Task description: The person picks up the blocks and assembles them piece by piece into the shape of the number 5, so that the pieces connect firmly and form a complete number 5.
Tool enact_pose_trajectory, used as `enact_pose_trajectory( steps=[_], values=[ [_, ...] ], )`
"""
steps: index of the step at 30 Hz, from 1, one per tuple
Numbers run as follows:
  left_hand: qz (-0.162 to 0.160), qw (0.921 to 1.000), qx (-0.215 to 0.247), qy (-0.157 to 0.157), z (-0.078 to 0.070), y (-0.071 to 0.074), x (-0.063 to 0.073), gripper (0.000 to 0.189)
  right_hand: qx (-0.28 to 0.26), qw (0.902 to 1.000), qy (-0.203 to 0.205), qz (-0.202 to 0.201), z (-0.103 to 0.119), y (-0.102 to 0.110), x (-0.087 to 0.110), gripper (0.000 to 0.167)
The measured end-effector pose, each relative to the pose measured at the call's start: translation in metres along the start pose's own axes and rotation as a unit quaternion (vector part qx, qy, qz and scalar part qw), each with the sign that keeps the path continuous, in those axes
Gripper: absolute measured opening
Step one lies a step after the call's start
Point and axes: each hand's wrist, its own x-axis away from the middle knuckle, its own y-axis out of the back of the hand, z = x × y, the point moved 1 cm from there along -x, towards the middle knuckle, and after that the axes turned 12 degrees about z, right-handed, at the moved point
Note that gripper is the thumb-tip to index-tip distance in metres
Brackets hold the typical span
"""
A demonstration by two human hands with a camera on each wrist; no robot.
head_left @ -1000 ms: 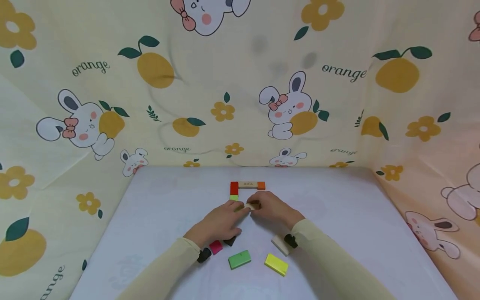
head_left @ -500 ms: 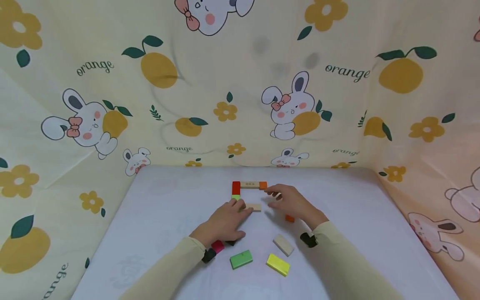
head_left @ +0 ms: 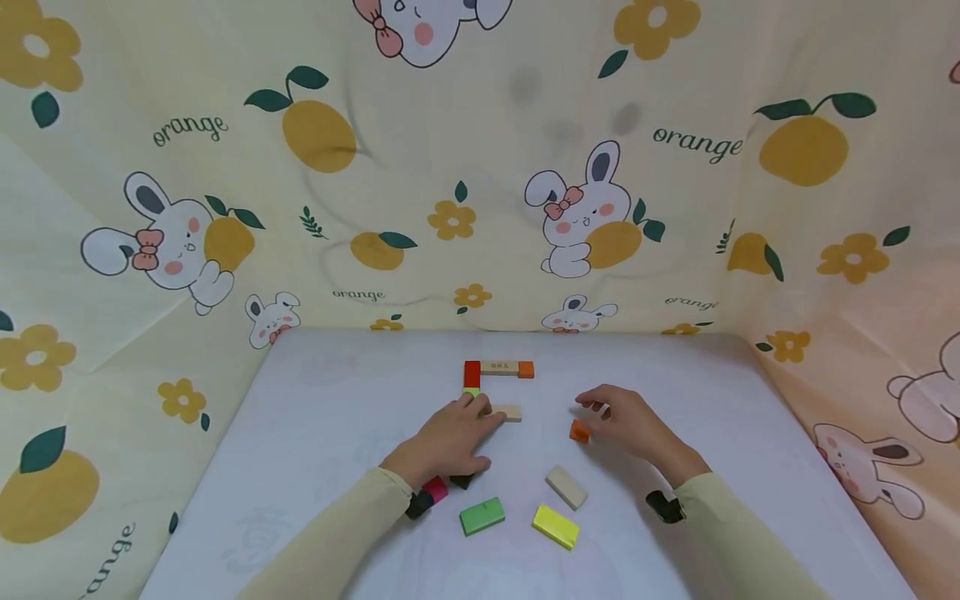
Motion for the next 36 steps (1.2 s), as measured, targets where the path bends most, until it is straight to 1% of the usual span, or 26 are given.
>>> enact_pose_trajectory(
  steps=[5,7,9,14,18,24,32,36],
  values=[
    [-0.002,1.0000,0.000,0.000,-0.001,0.003,0.000,0.067,0.003,0.9997,-0.022,0.010,-0.003,-0.010,0.001,0.037],
    [0.000,1.0000,0.003,0.002,-0.002,0.003,0.001,0.067,0.004,0.9995,-0.025,0.017,-0.004,-0.012,0.000,0.038],
    [0.003,1.0000,0.008,0.003,-0.002,0.004,0.001,0.067,0.002,0.9993,-0.032,0.020,-0.005,-0.014,0.000,0.037],
    [0.009,0.9999,0.013,0.004,-0.002,0.004,0.000,0.068,0.008,0.9991,-0.034,0.026,-0.008,-0.018,-0.002,0.032],
    [0.012,0.9999,0.011,0.006,-0.001,0.003,-0.002,0.068,0.021,0.9994,-0.020,0.019,-0.006,-0.017,-0.005,0.032],
    [0.013,0.9998,0.009,0.009,0.000,0.002,-0.002,0.068,0.029,0.9995,-0.003,0.012,0.007,-0.014,-0.014,0.032],
    [0.020,0.9996,0.013,0.015,0.000,0.002,-0.003,0.068,0.029,0.9991,0.011,0.028,0.023,-0.013,-0.030,0.034],
    [0.018,0.9997,0.012,0.013,0.001,0.001,-0.003,0.068,0.031,0.9990,0.018,0.028,0.028,-0.014,-0.036,0.034]
  ],
)
